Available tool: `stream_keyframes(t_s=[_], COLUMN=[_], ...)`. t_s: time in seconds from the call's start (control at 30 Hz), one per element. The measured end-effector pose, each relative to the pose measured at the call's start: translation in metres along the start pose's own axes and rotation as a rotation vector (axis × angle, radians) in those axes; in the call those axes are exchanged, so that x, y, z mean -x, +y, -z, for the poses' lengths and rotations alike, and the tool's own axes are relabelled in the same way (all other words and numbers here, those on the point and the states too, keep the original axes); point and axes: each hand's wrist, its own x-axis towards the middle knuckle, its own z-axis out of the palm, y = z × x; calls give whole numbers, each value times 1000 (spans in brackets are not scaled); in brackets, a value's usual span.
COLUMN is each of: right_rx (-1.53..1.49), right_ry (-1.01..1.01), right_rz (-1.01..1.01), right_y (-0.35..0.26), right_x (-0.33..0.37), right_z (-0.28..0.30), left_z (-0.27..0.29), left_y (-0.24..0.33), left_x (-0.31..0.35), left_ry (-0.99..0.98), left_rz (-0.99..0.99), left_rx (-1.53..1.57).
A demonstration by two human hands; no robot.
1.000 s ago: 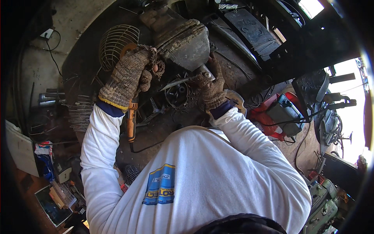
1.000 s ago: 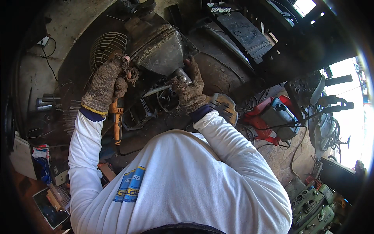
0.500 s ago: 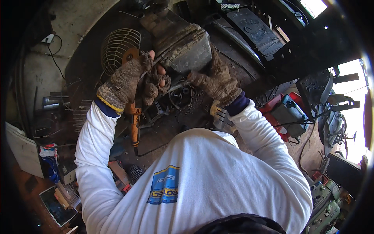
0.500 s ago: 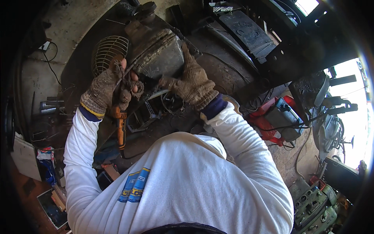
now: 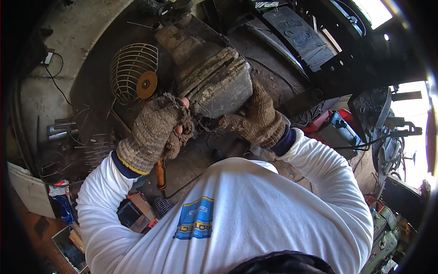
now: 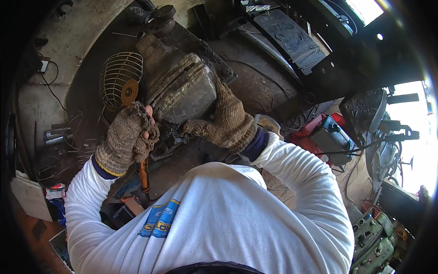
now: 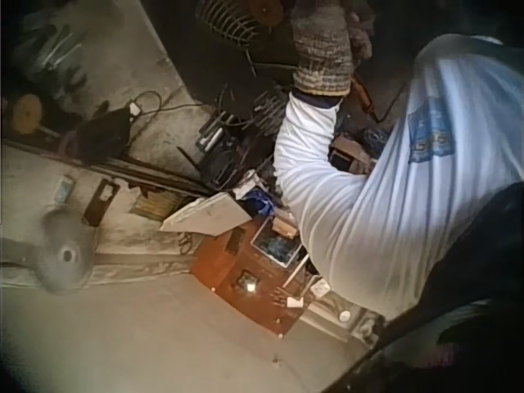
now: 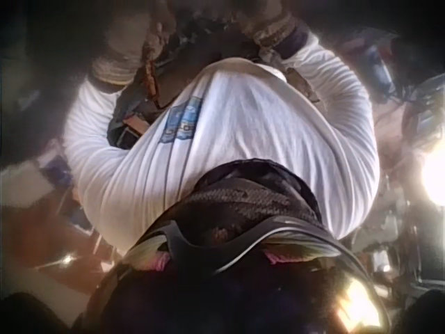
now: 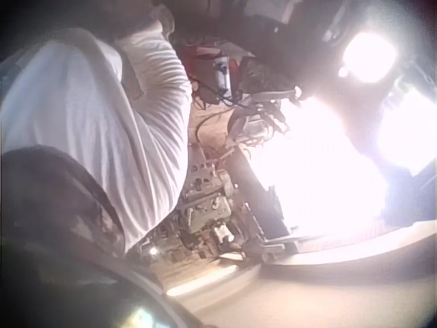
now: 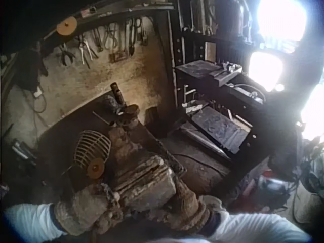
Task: The person uses a welding tool to fuse several metal rods onto a larger metal plate, holding the rods in place and striking an arc to weld them together on a workbench.
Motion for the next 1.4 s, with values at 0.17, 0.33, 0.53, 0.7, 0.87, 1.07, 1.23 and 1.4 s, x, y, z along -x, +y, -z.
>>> stream_keyframes(t_s=[0.17,0.33,0.53,0.7,0.87,1.07,1.23,1.4], right_rx=[122,191,124,-236,192,1755,2231,1843], right_ry=[-25,9,-62,127,-63,-433,-543,-651], right_rz=[33,33,176,191,-421,-130,414,630], right_y=[-1,-8,4,83,97,8,-168,-176], right_x=[1,1,-6,26,58,13,-18,-1], right_z=[-1,-2,4,92,98,138,32,-59], left_z=[-16,-13,-12,-9,-7,-13,-1,-8], left_y=[8,7,7,12,9,0,-14,23], left_x=[12,8,2,11,22,12,19,49], left_ry=[96,68,42,36,81,81,57,106], left_rz=[167,155,72,131,142,-156,-153,-662], left_rx=[144,80,29,276,143,70,75,99])
